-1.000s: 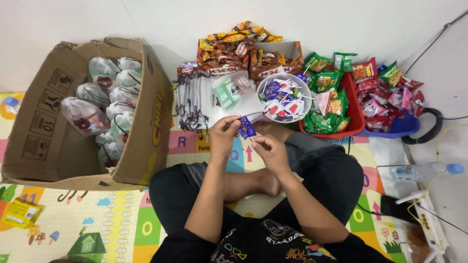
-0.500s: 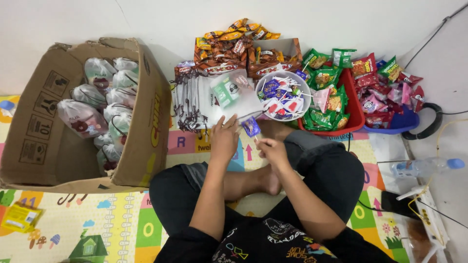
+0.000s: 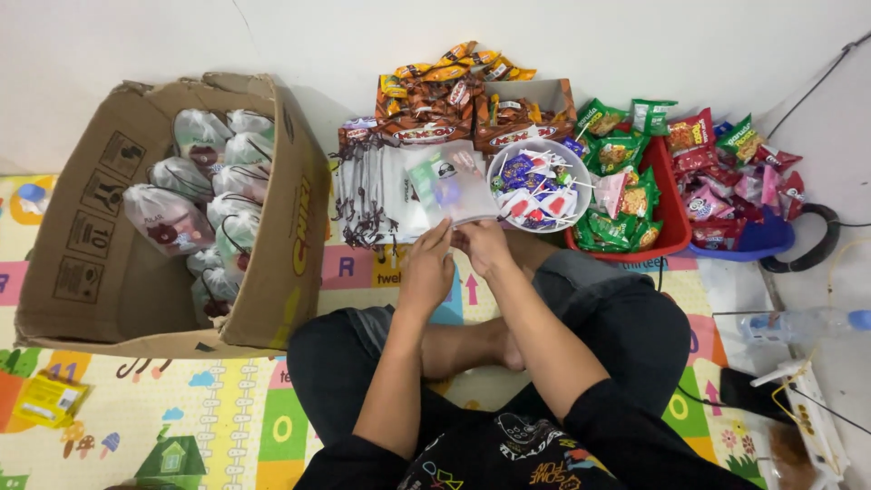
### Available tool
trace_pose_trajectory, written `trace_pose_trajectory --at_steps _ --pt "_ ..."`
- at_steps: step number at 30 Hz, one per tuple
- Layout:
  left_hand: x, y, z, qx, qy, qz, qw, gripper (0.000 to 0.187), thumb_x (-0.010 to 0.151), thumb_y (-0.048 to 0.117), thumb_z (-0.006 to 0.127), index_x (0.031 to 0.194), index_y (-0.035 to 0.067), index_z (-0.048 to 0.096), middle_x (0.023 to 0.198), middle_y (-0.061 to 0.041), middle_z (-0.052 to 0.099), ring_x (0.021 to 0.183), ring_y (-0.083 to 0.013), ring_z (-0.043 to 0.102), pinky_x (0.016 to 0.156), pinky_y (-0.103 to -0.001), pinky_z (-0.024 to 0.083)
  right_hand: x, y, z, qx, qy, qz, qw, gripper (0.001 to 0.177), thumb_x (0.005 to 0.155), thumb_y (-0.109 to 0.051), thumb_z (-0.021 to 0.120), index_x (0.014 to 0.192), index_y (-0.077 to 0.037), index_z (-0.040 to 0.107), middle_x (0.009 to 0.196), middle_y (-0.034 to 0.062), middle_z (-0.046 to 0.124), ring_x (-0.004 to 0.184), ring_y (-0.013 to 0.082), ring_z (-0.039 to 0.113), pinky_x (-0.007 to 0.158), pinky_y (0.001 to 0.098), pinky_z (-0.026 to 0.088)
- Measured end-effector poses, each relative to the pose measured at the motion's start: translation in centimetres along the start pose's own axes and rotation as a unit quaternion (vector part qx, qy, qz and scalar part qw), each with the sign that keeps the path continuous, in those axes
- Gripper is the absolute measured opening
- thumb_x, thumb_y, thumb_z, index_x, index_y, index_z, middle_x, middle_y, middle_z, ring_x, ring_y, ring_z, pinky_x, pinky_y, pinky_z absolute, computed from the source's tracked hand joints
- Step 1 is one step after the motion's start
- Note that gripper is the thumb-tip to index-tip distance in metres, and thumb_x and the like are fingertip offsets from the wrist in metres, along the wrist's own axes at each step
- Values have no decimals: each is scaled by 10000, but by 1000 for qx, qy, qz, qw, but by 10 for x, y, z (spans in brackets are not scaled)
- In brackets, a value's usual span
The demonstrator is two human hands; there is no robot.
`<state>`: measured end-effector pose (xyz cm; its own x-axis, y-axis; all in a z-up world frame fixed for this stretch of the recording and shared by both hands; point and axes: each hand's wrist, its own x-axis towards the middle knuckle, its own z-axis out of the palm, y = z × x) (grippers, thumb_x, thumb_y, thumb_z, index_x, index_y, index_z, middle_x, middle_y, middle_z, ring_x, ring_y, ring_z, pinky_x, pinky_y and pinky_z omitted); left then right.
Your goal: The person is seen sitting on the floor, picking up various snack packets from different piles and placing them into small white plastic bags.
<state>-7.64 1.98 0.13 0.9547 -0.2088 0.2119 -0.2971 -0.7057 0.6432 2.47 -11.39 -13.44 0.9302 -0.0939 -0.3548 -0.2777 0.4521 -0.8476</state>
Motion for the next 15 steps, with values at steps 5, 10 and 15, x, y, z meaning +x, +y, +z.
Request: trace_pose_trajectory --at_steps 5,10,15 --pt "0 -8 8 -59 21 36 997 504 898 -64 530 1399 -50 582 1545 -158 513 1349 -408 520 1101 -544 471 -28 -28 15 -71 1 -33 997 291 888 -76 736 1177 -45 711 1016 99 733 786 258 707 747 411 620" --pt "1 -19 14 -47 18 42 998 535 900 -60 532 1434 -34 559 1567 -149 484 1386 -356 500 1135 -453 455 -38 -45 35 -154 -2 -74 985 277 908 -106 702 1180 -58 722 1043 82 735 855 252 697 819 387 585" --pt "0 -13 8 -40 19 45 998 524 902 -62 540 1425 -36 562 1569 -149 481 1390 -333 500 1147 -423 446 -46 -56 45 -234 1 -114 966 271 928 -137 669 1183 -71 732 1070 64 738 925 246 686 891 363 551"
